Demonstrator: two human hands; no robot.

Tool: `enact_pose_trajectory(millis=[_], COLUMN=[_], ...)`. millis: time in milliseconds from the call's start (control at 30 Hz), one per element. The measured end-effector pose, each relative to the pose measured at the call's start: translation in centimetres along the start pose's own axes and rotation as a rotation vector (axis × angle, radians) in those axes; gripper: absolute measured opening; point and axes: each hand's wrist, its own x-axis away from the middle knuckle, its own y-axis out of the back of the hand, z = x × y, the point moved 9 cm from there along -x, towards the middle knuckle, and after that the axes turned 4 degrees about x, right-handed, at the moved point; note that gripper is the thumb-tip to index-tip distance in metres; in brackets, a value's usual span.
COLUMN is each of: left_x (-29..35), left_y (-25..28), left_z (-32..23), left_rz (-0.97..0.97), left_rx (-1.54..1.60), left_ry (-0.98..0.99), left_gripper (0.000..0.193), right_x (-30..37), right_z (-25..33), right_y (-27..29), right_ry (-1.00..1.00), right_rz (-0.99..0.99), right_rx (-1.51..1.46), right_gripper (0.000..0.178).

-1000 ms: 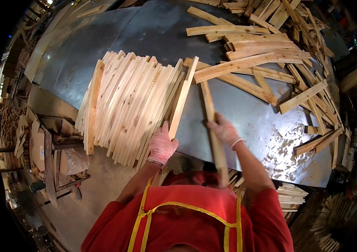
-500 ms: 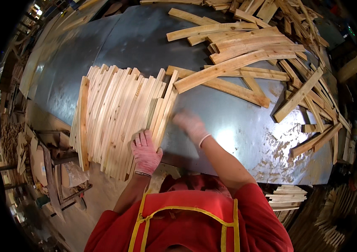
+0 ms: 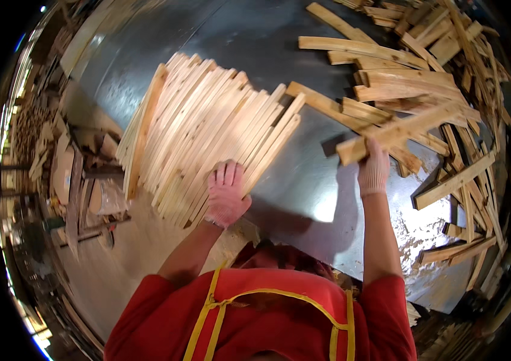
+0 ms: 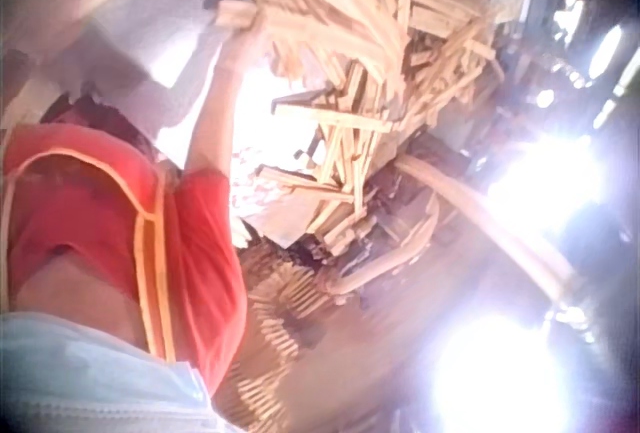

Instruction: The person sorts and stacks thin wooden planks on a large metal table. They pick up individual planks from a scattered pile, align them, and place them into a neat stack.

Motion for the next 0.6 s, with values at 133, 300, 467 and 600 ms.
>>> enact_pose_trajectory(millis=[133, 300, 467, 600], left_x=[-0.5, 1.9, 11.5, 20.7], left_y=[0.7, 0.0, 1.1, 2.0], left_z=[0.1, 2.8, 13.2, 25.3], left_rz=[0.169, -0.100, -0.479, -0.698], left_rx=[0.103, 0.050, 0.040, 0.441], left_ry=[0.048, -0.043, 0.200, 0.801], left_gripper=[0.084, 0.079, 0.084, 0.081], right_x=[14.3, 28.1, 29.6, 24.4], right_z=[-7.7, -22.4, -20.5, -17.0], right_y=[0.7, -4.9, -16.6, -13.3], right_ry=[-0.144, -0.288, -0.324, -0.311], right_rz=[0.047, 0.477, 0.936, 0.536], right_rx=[0.333, 0.859, 1.122, 0.502], right_gripper=[0.054, 0.068, 0.064, 0.057])
